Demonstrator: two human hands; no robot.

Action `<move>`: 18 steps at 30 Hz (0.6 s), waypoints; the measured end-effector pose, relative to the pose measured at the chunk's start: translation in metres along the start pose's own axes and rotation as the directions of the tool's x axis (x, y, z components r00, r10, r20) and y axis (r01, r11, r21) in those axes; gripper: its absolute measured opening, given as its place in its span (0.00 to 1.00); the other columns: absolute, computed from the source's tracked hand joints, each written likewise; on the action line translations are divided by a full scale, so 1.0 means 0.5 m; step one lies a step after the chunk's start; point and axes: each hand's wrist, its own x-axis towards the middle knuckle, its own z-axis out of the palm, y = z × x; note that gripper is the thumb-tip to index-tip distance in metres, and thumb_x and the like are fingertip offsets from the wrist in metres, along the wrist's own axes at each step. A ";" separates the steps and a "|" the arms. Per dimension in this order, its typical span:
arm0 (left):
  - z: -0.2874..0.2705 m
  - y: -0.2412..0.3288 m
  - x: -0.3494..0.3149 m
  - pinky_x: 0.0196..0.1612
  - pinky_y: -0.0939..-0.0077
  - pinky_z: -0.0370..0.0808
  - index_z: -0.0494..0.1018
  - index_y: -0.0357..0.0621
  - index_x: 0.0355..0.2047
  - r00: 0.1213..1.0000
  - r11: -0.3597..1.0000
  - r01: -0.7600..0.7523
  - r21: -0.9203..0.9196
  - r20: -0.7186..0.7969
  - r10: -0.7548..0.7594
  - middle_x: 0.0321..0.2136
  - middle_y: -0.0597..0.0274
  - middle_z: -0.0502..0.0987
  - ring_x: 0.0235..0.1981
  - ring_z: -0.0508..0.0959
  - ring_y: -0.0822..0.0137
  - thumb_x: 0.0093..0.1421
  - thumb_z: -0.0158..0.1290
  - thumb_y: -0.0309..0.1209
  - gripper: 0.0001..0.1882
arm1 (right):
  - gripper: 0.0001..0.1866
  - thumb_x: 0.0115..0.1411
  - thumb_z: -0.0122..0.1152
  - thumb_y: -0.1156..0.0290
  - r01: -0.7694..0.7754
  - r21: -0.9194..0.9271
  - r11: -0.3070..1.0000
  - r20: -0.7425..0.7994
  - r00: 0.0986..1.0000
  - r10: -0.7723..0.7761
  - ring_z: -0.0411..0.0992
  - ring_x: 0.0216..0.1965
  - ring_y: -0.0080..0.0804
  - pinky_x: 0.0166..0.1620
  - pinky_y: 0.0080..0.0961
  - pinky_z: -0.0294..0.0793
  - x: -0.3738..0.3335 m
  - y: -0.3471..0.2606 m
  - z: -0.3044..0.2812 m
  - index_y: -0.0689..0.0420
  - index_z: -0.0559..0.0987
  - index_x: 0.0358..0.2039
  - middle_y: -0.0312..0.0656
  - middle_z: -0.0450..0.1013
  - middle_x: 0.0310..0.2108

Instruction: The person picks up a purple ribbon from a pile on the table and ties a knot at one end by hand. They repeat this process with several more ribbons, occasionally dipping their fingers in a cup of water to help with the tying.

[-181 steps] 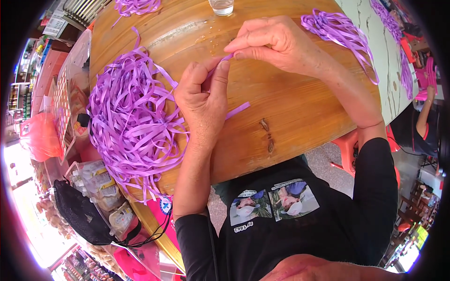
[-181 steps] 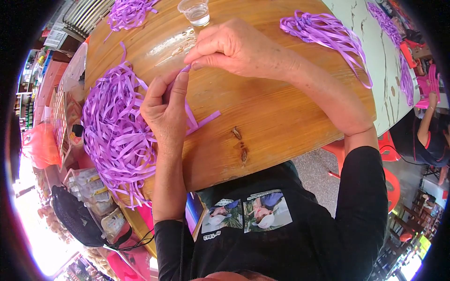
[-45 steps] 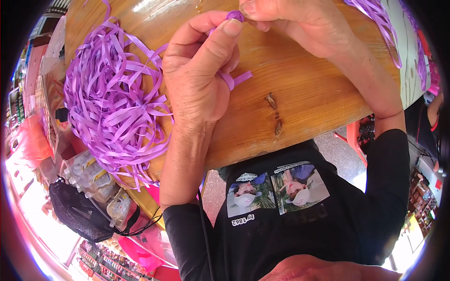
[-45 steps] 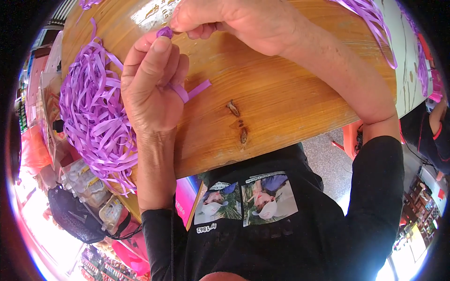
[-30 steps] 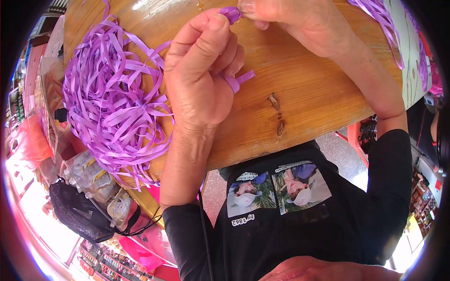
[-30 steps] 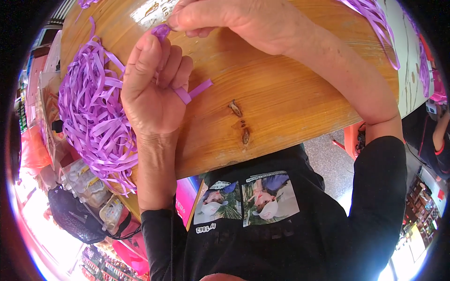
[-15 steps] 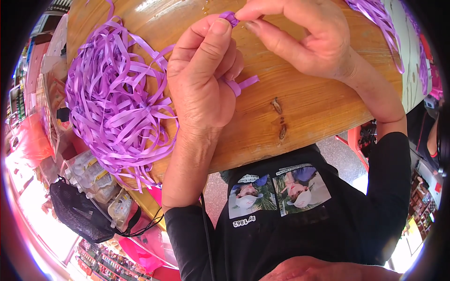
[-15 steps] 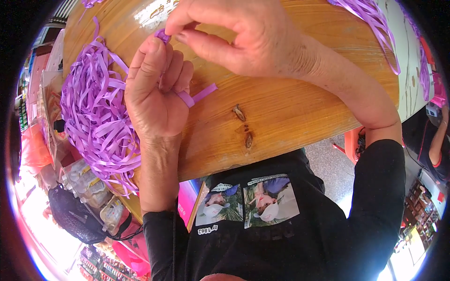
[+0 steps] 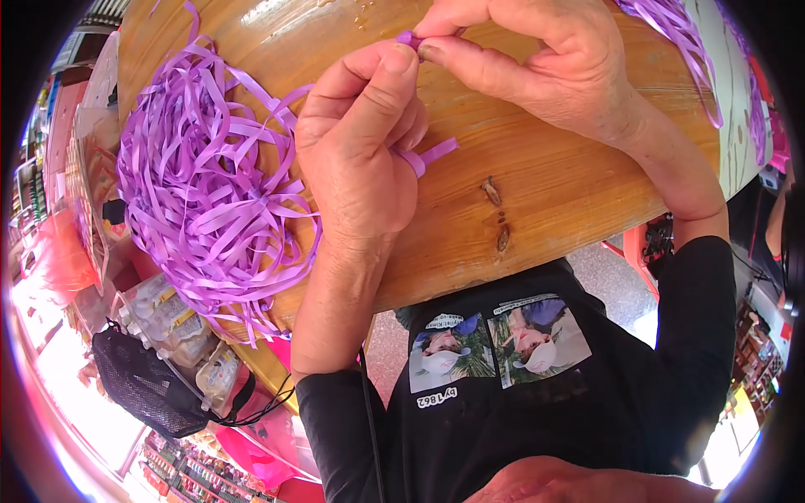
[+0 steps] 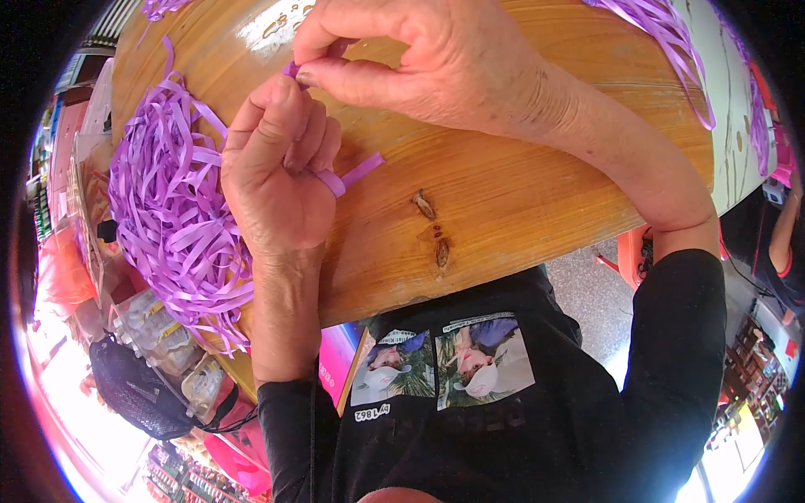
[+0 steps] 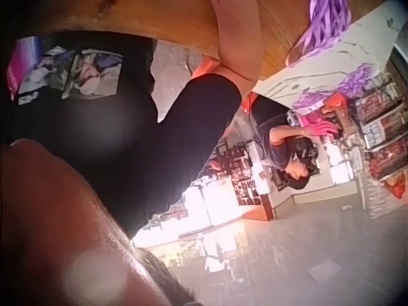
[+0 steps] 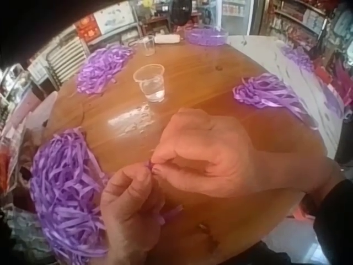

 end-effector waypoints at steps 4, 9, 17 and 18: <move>0.008 0.005 -0.006 0.18 0.84 0.50 0.73 0.37 0.36 1.000 1.000 0.024 0.008 -0.009 -0.024 0.16 0.76 0.62 0.15 0.54 0.81 0.61 0.50 0.27 0.06 | 0.06 0.48 0.63 0.81 -0.035 0.038 0.999 0.008 0.999 0.035 0.71 0.27 0.31 0.29 0.22 0.69 -0.002 -0.007 -0.002 0.60 0.77 0.28 0.40 0.72 0.26; 0.022 0.008 -0.012 0.18 0.86 0.50 0.74 0.36 0.39 0.999 0.991 -0.043 0.128 0.010 0.042 0.17 0.75 0.66 0.15 0.55 0.83 0.60 0.51 0.24 0.08 | 0.02 0.52 0.60 0.80 0.128 0.451 0.883 -0.126 0.989 -0.079 0.70 0.30 0.21 0.34 0.16 0.68 -0.012 0.074 0.036 0.60 0.77 0.27 0.36 0.73 0.28; 0.024 0.006 -0.010 0.16 0.87 0.48 0.75 0.36 0.36 0.985 0.948 -0.098 0.301 -0.107 0.136 0.17 0.75 0.68 0.13 0.55 0.84 0.57 0.55 0.24 0.07 | 0.01 0.55 0.59 0.78 -0.175 0.616 0.768 0.006 0.976 0.218 0.69 0.34 0.16 0.38 0.15 0.67 -0.015 0.070 0.034 0.60 0.76 0.29 0.33 0.73 0.30; 0.024 0.005 -0.010 0.16 0.87 0.48 0.75 0.36 0.36 0.983 0.946 -0.106 0.305 -0.110 0.146 0.17 0.75 0.67 0.12 0.55 0.84 0.57 0.56 0.24 0.07 | 0.01 0.55 0.59 0.78 -0.020 0.619 0.785 -0.052 0.996 0.067 0.69 0.34 0.16 0.39 0.15 0.67 -0.017 0.080 0.039 0.60 0.76 0.29 0.33 0.73 0.30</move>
